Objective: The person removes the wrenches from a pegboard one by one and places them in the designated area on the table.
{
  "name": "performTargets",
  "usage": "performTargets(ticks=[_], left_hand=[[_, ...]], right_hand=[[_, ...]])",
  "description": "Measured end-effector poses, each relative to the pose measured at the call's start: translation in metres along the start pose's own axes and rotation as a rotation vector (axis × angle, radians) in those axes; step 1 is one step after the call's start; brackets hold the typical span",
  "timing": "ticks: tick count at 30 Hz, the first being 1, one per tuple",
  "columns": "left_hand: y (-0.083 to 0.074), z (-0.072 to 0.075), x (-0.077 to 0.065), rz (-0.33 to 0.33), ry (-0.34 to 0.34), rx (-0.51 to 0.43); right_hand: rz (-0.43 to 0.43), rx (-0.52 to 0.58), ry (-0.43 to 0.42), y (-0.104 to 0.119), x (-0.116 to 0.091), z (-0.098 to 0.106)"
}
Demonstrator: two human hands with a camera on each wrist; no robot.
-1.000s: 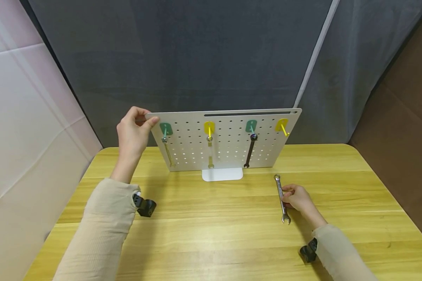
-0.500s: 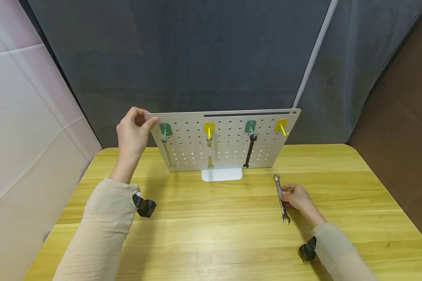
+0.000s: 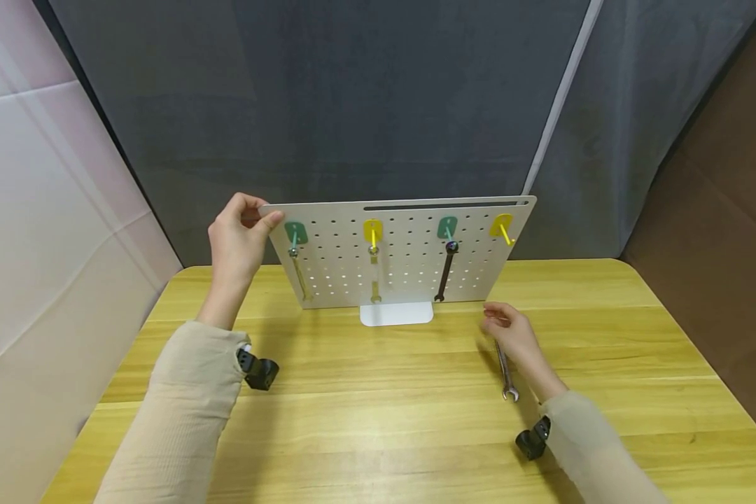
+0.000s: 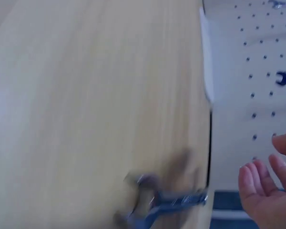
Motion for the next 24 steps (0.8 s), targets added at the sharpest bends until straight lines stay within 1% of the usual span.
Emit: performTargets(ticks=[6, 10, 12, 17, 24], left_hand=[[0.001, -0.001, 0.0, 0.008, 0.005, 0.002], [0.0, -0.001, -0.001, 0.009, 0.005, 0.003], [0.0, 0.0, -0.001, 0.008, 0.004, 0.007], [0.0, 0.0, -0.001, 0.004, 0.004, 0.009], [-0.001, 0.0, -0.001, -0.003, -0.004, 0.007]], right_hand=[[0.124, 0.107, 0.036, 0.029, 0.001, -0.015], [0.178, 0.179, 0.077, 0.046, -0.001, -0.025], [0.189, 0.206, 0.09, 0.052, -0.002, -0.03], [0.207, 0.222, 0.101, 0.064, -0.004, -0.037], [0.181, 0.256, 0.087, 0.071, -0.003, -0.042]])
Point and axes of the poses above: each hand's wrist, its own x-axis towards the middle knuckle, its own z-axis out of the back of the hand, y = z × x, the point moved 7 cm from there along x, towards the middle knuckle, and after that the axes turned 2 degrees about -y, right-handed, at the moved point
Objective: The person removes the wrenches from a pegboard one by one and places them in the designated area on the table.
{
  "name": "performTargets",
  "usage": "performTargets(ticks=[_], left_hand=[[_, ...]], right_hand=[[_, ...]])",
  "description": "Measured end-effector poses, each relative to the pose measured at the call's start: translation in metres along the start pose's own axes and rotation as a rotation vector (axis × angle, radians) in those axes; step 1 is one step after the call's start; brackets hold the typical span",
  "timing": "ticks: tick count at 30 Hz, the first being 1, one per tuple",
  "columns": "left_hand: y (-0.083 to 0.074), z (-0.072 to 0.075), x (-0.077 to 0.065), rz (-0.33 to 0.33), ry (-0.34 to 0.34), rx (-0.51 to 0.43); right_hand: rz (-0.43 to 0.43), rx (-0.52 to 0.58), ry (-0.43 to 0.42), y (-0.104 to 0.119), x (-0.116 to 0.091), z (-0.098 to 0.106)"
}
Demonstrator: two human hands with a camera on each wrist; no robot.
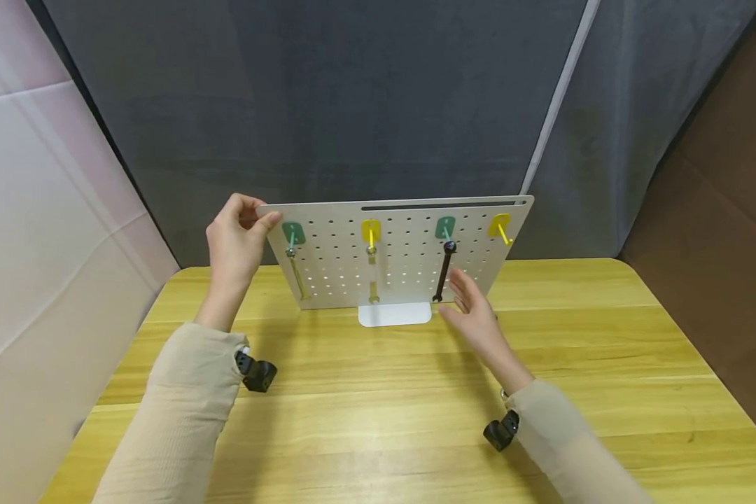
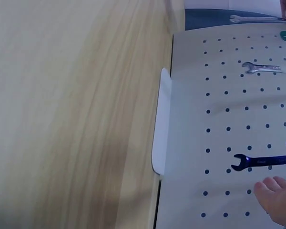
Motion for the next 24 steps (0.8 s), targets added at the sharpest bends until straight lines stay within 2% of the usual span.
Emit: performTargets(ticks=[13, 20, 24], left_hand=[[0.002, -0.001, 0.0, -0.003, 0.01, -0.004], [0.001, -0.001, -0.002, -0.006, -0.006, -0.03], [0.002, -0.001, -0.003, -0.012, -0.025, -0.051]], right_hand=[[0.036, 0.069, -0.05, 0.006, 0.003, -0.002], [0.071, -0.018, -0.125, 0.01, -0.003, 0.001], [0.085, -0.021, -0.151, 0.012, -0.006, 0.003]])
Point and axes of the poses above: each hand's wrist, its own x-axis towards the middle knuckle, its own z-axis out of the back of the hand, y = z × x, the point moved 7 cm from there along x, towards the middle knuckle, and after that the axes turned 2 degrees about -y, right-handed, at the moved point
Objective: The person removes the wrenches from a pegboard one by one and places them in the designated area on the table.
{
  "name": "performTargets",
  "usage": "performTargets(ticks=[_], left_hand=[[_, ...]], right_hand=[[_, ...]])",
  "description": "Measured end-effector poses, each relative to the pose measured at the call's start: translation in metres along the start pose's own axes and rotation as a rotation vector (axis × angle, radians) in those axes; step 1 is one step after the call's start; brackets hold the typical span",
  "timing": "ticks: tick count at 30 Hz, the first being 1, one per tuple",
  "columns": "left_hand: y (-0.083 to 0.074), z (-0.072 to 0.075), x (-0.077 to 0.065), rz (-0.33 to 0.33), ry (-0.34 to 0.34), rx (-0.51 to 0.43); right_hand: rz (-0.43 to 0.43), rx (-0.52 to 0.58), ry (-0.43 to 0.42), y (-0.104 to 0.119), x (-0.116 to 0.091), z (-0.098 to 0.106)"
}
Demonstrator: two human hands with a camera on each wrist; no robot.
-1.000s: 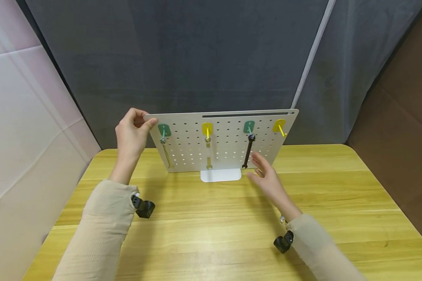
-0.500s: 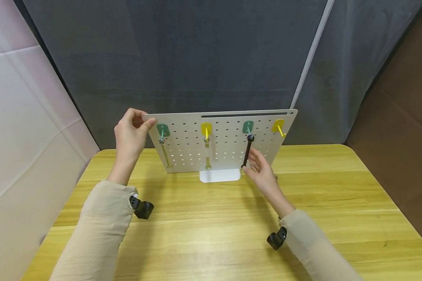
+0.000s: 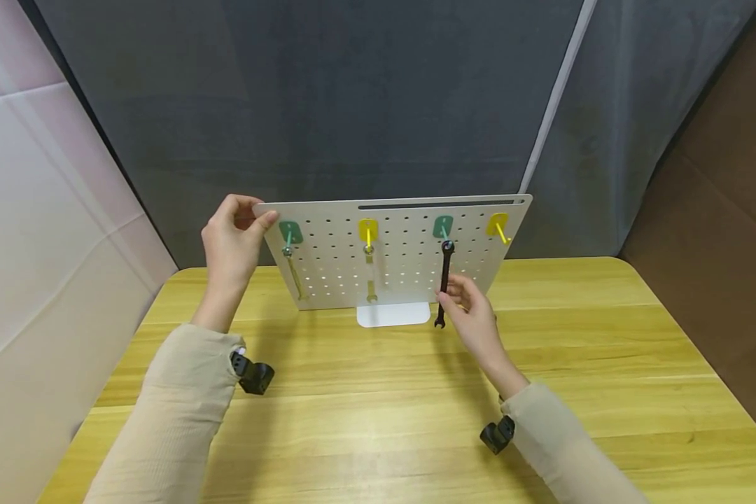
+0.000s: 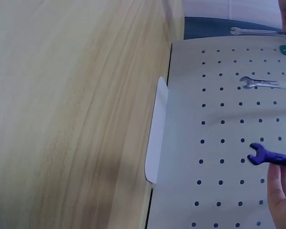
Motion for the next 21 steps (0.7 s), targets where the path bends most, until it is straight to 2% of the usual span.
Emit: performTargets(ticks=[5, 13, 18, 21], left_hand=[[0.0, 0.001, -0.001, 0.002, -0.013, -0.02], [-0.001, 0.001, 0.0, -0.014, -0.035, -0.032], [-0.004, 0.002, 0.0, -0.042, -0.042, -0.033], [-0.003, 0.001, 0.0, -0.032, -0.032, -0.023]], right_hand=[[-0.013, 0.042, 0.012, 0.003, -0.003, 0.003], [-0.105, 0.119, 0.064, 0.006, -0.009, 0.007], [-0.127, 0.124, 0.08, 0.011, -0.012, 0.01], [-0.137, 0.12, 0.088, 0.013, -0.013, 0.012]])
Point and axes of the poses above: each hand's wrist, its own x-axis towards the middle knuckle, its own z-axis out of the back of the hand, y = z × x, the point moved 7 cm from there along x, towards the middle knuckle, and after that the axes turned 2 degrees about -y, right-handed, at the moved point
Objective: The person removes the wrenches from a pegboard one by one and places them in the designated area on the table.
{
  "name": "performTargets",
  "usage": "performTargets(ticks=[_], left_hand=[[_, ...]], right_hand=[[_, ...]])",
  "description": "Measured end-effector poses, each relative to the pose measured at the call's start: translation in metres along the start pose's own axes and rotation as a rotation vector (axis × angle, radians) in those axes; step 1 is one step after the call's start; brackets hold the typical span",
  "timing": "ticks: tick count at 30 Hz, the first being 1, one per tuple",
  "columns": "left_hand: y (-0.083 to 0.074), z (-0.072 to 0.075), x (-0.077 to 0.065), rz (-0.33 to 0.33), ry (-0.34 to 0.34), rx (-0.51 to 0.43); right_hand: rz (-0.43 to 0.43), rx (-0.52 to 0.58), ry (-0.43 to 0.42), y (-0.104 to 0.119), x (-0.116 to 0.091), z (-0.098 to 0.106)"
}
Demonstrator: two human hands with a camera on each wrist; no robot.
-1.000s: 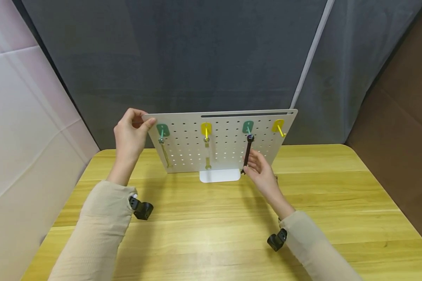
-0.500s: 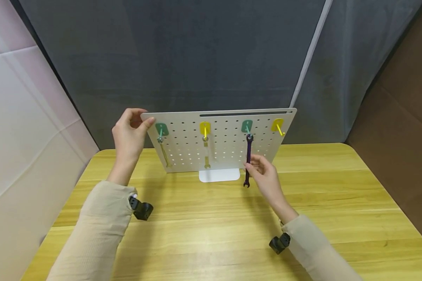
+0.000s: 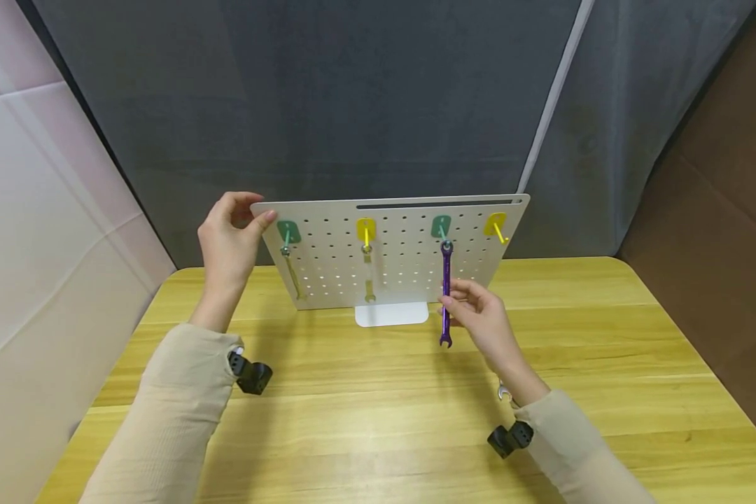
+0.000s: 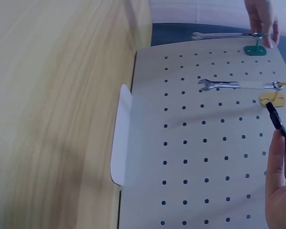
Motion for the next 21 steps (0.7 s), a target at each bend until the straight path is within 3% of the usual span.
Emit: performTargets(ticks=[6, 11, 21], left_hand=[[0.0035, -0.0005, -0.0008, 0.027, 0.023, 0.005], [0.0057, 0.0014, 0.0001, 0.024, 0.003, -0.014], [0.0044, 0.0016, 0.0032, 0.03, 0.018, -0.02]], right_hand=[[-0.036, 0.028, 0.014, 0.0019, -0.0019, 0.0013], [-0.055, 0.058, 0.031, 0.0045, -0.0033, 0.0017], [-0.045, 0.08, 0.05, 0.0101, -0.0027, 0.0038]])
Point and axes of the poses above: each hand's wrist, its own x-axis towards the middle knuckle, its own z-axis out of the back of the hand, y = z × x, the point moved 7 cm from there along x, towards the middle knuckle, and after that the axes turned 2 degrees about -y, right-handed, at the moved point
